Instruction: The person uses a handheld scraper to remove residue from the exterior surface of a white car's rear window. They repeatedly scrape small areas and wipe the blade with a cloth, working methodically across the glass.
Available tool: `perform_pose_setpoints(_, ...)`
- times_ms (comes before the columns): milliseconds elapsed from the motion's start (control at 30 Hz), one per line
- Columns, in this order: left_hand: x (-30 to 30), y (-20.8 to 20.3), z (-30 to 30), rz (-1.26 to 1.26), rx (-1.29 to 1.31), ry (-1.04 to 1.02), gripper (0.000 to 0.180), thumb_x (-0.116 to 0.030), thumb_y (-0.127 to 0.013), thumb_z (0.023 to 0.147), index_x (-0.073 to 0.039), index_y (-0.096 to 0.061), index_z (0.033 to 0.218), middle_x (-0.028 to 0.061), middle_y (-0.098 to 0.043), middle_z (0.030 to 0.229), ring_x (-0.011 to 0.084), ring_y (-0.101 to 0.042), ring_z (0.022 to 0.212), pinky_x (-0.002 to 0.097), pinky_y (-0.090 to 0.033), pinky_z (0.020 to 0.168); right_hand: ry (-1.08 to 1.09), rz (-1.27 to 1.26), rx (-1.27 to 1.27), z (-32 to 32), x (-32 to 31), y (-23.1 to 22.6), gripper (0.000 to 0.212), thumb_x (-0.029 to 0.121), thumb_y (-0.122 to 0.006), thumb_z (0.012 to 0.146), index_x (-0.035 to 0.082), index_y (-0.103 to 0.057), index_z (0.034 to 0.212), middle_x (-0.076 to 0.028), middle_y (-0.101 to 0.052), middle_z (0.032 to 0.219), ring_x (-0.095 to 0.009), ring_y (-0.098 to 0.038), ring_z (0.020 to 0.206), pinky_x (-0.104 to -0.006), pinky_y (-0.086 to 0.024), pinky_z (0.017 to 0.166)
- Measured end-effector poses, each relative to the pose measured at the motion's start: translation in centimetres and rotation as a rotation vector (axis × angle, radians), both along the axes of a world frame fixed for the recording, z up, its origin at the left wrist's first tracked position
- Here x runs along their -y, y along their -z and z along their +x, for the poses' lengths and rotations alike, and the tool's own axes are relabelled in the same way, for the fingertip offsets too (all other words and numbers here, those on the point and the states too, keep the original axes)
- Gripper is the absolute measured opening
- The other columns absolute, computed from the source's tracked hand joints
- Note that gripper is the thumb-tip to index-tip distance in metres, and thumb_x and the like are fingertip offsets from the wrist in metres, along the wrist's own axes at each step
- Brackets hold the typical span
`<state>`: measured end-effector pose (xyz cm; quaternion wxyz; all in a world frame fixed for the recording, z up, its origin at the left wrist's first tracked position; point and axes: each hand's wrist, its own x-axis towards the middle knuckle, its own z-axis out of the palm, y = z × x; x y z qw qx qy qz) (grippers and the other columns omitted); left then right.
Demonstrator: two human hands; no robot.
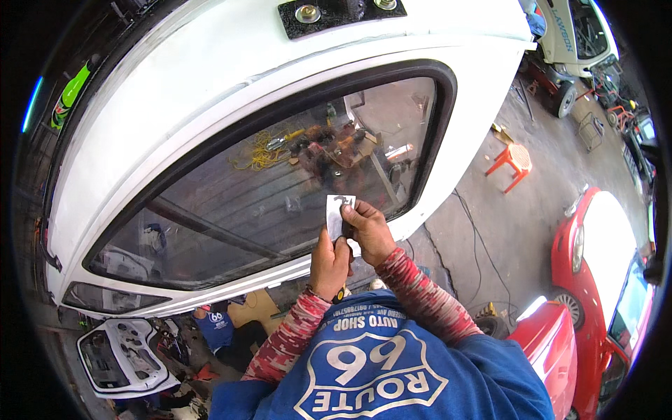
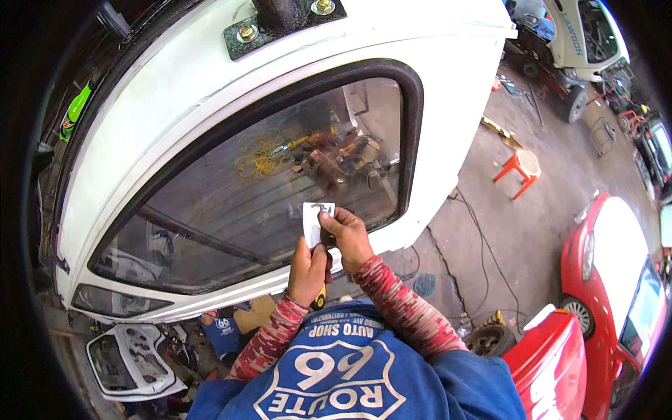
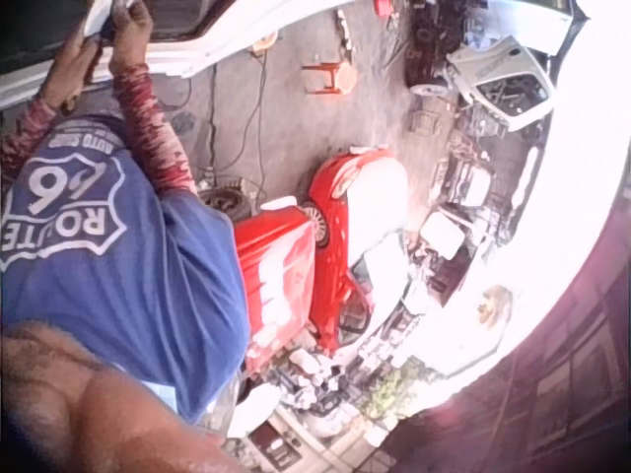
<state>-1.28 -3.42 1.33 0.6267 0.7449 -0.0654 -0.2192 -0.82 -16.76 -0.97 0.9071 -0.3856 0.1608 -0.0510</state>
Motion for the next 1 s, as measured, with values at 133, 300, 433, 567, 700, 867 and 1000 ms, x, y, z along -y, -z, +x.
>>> perform_pose_setpoints(133, 0.2, -0.5, 0.0, -0.117, 0.162, 0.058, 0.022, -0.013, -0.047, 0.105, -0.001, -0.049, 0.123, 0.0014, -0.054, 0.066, 0.0106, -0.052, 0.046, 0.0279, -0.046, 0.044, -0.007, 0.0, 0.165, 0.0, 0.5, -0.5, 0.02, 0.018, -0.067, 0.102, 0.002, -0.07, 0.113, -0.001, -0.072, 0.095, -0.01, -0.064, 0.082, -0.0272, -0.052, 0.076)
perform_pose_setpoints(300, 0.1, -1.1, -0.2, -0.008, 0.084, 0.024, 0.015, -0.015, -0.047, 0.107, -0.003, -0.049, 0.115, 0.0021, -0.056, 0.072, 0.0089, -0.05, 0.047, 0.0253, -0.042, 0.042, -0.136, -0.018, -0.057, 0.3, 0.5, -0.4, 0.021, 0.019, -0.067, 0.101, 0.001, -0.071, 0.111, -0.002, -0.073, 0.097, -0.01, -0.065, 0.084, -0.028, -0.052, 0.077)
perform_pose_setpoints(433, 0.0, -1.5, -0.3, -0.009, 0.097, 0.02, 0.015, -0.015, -0.047, 0.107, -0.003, -0.049, 0.115, 0.0017, -0.055, 0.072, 0.0087, -0.05, 0.048, 0.0253, -0.041, 0.042, -0.097, 0.026, 0.064, 0.3, 0.5, -0.3, 0.021, 0.019, -0.069, 0.101, 0.001, -0.072, 0.11, -0.002, -0.073, 0.096, -0.01, -0.064, 0.083, -0.0273, -0.051, 0.079)
perform_pose_setpoints(567, 0.0, -1.7, -0.2, -0.008, 0.069, 0.019, 0.018, -0.016, -0.048, 0.106, -0.001, -0.049, 0.118, 0.0019, -0.056, 0.07, 0.0092, -0.052, 0.048, 0.0264, -0.043, 0.043, -0.126, 0.039, -0.032, 0.4, 0.6, -0.7, 0.02, 0.017, -0.069, 0.1, 0.0, -0.072, 0.11, -0.003, -0.073, 0.096, -0.011, -0.065, 0.084, -0.0276, -0.052, 0.08)
perform_pose_setpoints(700, -0.3, -2.0, 0.1, 0.026, 0.123, 0.034, 0.026, -0.016, -0.049, 0.105, 0.001, -0.05, 0.124, 0.0038, -0.058, 0.066, 0.0114, -0.056, 0.047, 0.0296, -0.045, 0.044, -0.05, -0.027, 0.134, 0.6, 0.8, -1.0, 0.021, 0.019, -0.066, 0.103, 0.001, -0.068, 0.114, -0.004, -0.072, 0.098, -0.013, -0.068, 0.085, -0.0302, -0.055, 0.077)
perform_pose_setpoints(867, -0.6, -2.2, 0.5, 0.05, 0.1, 0.049, 0.029, -0.017, -0.049, 0.106, 0.002, -0.049, 0.127, 0.0042, -0.059, 0.066, 0.0124, -0.056, 0.048, 0.0304, -0.046, 0.045, -0.126, 0.034, -0.013, 0.7, 0.6, -0.8, 0.016, 0.018, -0.07, 0.1, 0.002, -0.072, 0.105, -0.001, -0.071, 0.091, -0.009, -0.064, 0.079, -0.0272, -0.051, 0.074)
perform_pose_setpoints(1000, -0.7, -2.5, 0.5, 0.077, 0.105, 0.067, 0.031, -0.018, -0.049, 0.106, 0.001, -0.048, 0.13, 0.0041, -0.058, 0.066, 0.0127, -0.056, 0.046, 0.0305, -0.046, 0.044, -0.069, 0.017, 0.04, 0.7, 0.5, -0.8, 0.018, 0.019, -0.07, 0.1, 0.002, -0.071, 0.107, -0.002, -0.072, 0.093, -0.01, -0.064, 0.079, -0.0273, -0.052, 0.074)
